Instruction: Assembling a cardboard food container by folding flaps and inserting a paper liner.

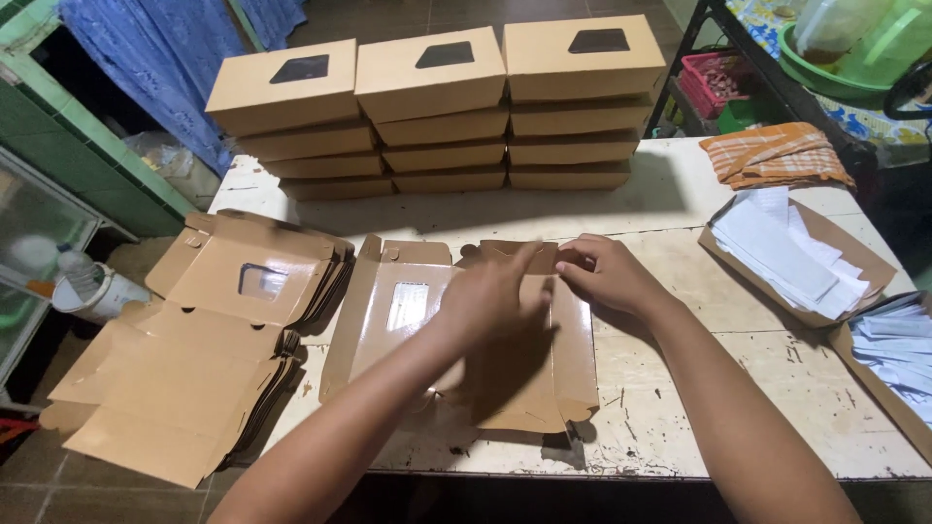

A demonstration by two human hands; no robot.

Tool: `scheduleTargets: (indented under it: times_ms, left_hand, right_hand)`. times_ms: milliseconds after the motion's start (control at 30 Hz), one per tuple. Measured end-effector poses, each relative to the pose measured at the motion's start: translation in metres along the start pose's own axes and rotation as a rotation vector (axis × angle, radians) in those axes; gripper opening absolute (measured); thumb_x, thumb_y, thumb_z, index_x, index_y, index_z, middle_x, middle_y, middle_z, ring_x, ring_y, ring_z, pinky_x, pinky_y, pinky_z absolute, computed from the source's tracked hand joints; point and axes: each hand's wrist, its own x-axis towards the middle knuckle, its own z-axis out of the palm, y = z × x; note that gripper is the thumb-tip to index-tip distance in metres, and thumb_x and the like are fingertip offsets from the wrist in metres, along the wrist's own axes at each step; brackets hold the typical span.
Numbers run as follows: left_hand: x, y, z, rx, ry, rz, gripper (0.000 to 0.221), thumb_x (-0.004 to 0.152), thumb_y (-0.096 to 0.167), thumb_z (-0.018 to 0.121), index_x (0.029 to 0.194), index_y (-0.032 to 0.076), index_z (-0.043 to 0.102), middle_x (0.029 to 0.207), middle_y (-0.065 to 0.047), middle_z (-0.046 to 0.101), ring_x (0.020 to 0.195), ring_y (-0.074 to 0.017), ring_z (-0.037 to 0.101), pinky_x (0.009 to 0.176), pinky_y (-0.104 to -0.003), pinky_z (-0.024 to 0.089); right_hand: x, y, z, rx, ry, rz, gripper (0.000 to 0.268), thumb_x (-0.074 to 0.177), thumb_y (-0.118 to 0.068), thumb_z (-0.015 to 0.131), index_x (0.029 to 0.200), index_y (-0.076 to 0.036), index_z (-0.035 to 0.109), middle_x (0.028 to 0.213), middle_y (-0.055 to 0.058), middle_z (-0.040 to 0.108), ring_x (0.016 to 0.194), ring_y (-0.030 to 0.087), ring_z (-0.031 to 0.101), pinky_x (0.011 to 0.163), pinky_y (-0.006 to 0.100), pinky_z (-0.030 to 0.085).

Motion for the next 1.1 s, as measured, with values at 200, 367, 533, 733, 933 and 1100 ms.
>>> scheduleTargets:
  times_ms: [200, 367, 533, 733, 933, 1100]
  left_hand:
    - [0.063, -0.043, 0.042, -0.119, 0.163, -0.017, 0.044, 0.088, 0.038, 0.064, 0.130, 0.031, 0.052, 0.090, -0.010, 0.074, 0.086, -0.0402, 0.075, 0.075, -0.053, 0.060]
    - [0.069, -0.045, 0.071, -0.201, 0.387, 0.043, 0.018, 0.092, 0.036, 0.063, 0.109, 0.032, 0.059, 0.078, 0.001, 0.075, 0.075, -0.0293, 0.077, 0.067, -0.046, 0.061]
    - [0.058, -0.035, 0.072, -0.349, 0.650, 0.160, 0.021, 0.089, 0.022, 0.069, 0.107, 0.028, 0.060, 0.069, -0.001, 0.071, 0.068, -0.0265, 0.074, 0.061, -0.041, 0.062]
    - [0.060, -0.037, 0.076, -0.481, 0.810, 0.242, 0.015, 0.088, 0.023, 0.069, 0.102, 0.028, 0.065, 0.063, 0.000, 0.069, 0.064, -0.0230, 0.071, 0.059, -0.036, 0.060]
    - [0.056, -0.035, 0.075, -0.481, 0.849, 0.390, 0.021, 0.083, 0.021, 0.074, 0.104, 0.024, 0.070, 0.065, -0.003, 0.070, 0.063, -0.0235, 0.071, 0.061, -0.035, 0.061]
    - [0.061, -0.037, 0.077, -0.525, 0.897, 0.392, 0.020, 0.083, 0.024, 0.074, 0.103, 0.023, 0.072, 0.066, -0.002, 0.069, 0.064, -0.0219, 0.071, 0.061, -0.033, 0.060]
  right_hand:
    - [0.009, 0.025, 0.009, 0.162, 0.081, -0.171, 0.017, 0.090, -0.016, 0.073, 0.105, -0.014, 0.081, 0.086, 0.008, 0.073, 0.085, 0.024, 0.065, 0.082, 0.038, 0.051]
    - [0.009, 0.023, 0.001, 0.276, 0.148, -0.152, 0.018, 0.089, -0.012, 0.072, 0.105, -0.007, 0.080, 0.079, 0.010, 0.069, 0.071, 0.018, 0.060, 0.067, 0.034, 0.050]
    - [0.018, 0.042, 0.012, 0.987, 0.003, 0.023, 0.025, 0.088, -0.013, 0.068, 0.110, -0.001, 0.071, 0.081, 0.005, 0.069, 0.068, 0.013, 0.067, 0.057, 0.028, 0.057]
    - [0.010, 0.026, 0.008, 1.390, -0.211, 0.135, 0.053, 0.085, -0.051, 0.054, 0.110, -0.006, 0.066, 0.088, 0.014, 0.070, 0.074, 0.027, 0.071, 0.063, 0.037, 0.059]
    - [0.026, 0.062, 0.020, 1.389, -0.423, -0.006, 0.028, 0.093, -0.030, 0.053, 0.105, -0.004, 0.052, 0.080, 0.014, 0.068, 0.064, 0.023, 0.073, 0.047, 0.031, 0.058]
    - [0.032, 0.065, 0.016, 1.422, -0.517, -0.067, 0.039, 0.087, -0.036, 0.054, 0.102, -0.001, 0.059, 0.075, 0.019, 0.070, 0.062, 0.028, 0.074, 0.050, 0.035, 0.061]
